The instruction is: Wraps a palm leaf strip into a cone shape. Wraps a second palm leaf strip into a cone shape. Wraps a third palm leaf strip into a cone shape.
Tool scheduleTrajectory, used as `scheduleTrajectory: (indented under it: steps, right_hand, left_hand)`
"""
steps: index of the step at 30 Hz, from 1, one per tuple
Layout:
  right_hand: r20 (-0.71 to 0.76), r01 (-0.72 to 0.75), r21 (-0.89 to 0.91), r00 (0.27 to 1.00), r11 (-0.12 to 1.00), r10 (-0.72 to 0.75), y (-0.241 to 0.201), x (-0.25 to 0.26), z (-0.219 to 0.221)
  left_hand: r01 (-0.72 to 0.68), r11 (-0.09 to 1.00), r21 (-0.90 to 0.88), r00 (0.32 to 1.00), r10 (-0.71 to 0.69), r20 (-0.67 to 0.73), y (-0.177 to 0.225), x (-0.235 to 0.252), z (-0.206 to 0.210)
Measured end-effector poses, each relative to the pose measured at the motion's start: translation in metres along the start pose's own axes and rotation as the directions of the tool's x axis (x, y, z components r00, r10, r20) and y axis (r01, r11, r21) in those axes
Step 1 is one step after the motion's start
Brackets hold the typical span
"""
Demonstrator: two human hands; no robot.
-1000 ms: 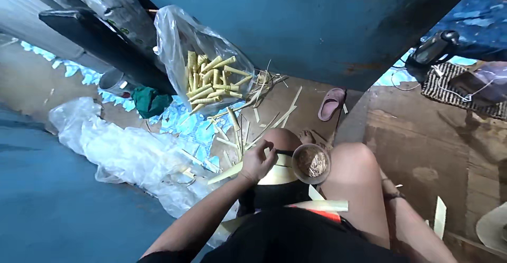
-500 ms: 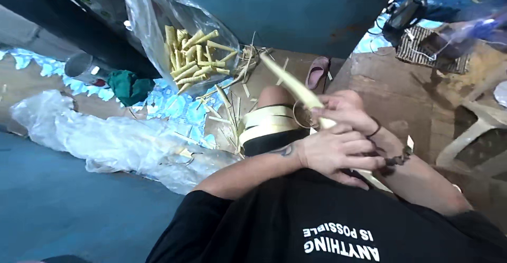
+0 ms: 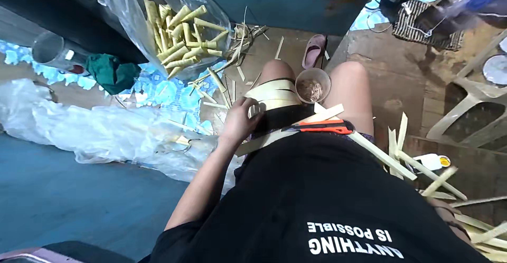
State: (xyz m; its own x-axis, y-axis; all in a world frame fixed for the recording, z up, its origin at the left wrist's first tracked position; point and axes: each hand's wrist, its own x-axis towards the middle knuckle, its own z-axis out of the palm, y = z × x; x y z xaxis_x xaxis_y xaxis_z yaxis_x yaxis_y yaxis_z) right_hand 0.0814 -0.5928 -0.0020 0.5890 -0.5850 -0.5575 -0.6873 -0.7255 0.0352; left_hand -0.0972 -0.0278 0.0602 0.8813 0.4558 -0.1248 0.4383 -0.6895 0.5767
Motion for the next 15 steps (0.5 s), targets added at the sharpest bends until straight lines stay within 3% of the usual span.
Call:
scheduleTrajectory:
  steps: [1,3,5,7,9,11,13,15]
  right_hand:
    - [-0.029,-0.022,0.023,0.999,0.999,0.022,0.007,0.019,0.002]
    - [-0.221,0.150,0.202,0.970,0.968,-0.104,0.011,0.076,0.003]
    - [-0.378,0.446,0.339,0.871,0.828,-0.314,-0.034,0.090,-0.023]
    - [-0.453,0.688,0.389,0.722,0.613,-0.523,-0.105,0.053,-0.060]
    - [-0.490,0.852,0.336,0.522,0.402,-0.698,-0.167,-0.005,-0.082]
    - [-0.437,0.944,0.264,0.300,0.198,-0.848,-0.208,-0.087,-0.085]
    - [-0.284,0.969,0.227,-0.026,-0.093,-0.959,-0.230,-0.165,-0.072]
    - [-0.094,0.871,0.309,-0.371,-0.382,-0.924,-0.246,-0.232,-0.044]
  left_hand:
    - [0.079,0.996,0.044,0.995,-0.081,0.050,-0.003,0.003,0.004]
    - [0.175,0.980,0.092,0.969,-0.188,0.158,-0.006,0.012,0.007]
    - [0.122,0.975,0.186,0.978,-0.150,0.144,0.002,0.017,0.001]
    - [0.003,0.963,0.269,0.996,-0.027,0.085,0.019,0.012,-0.009]
    - [-0.090,0.950,0.300,0.996,0.083,0.037,0.039,0.005,-0.022]
    - [-0.115,0.967,0.225,0.993,0.109,0.041,0.058,-0.002,-0.035]
    - [-0.085,0.996,0.007,0.987,0.083,0.138,0.077,-0.005,-0.048]
    - [-0.111,0.976,-0.186,0.974,0.145,0.177,0.095,-0.007,-0.060]
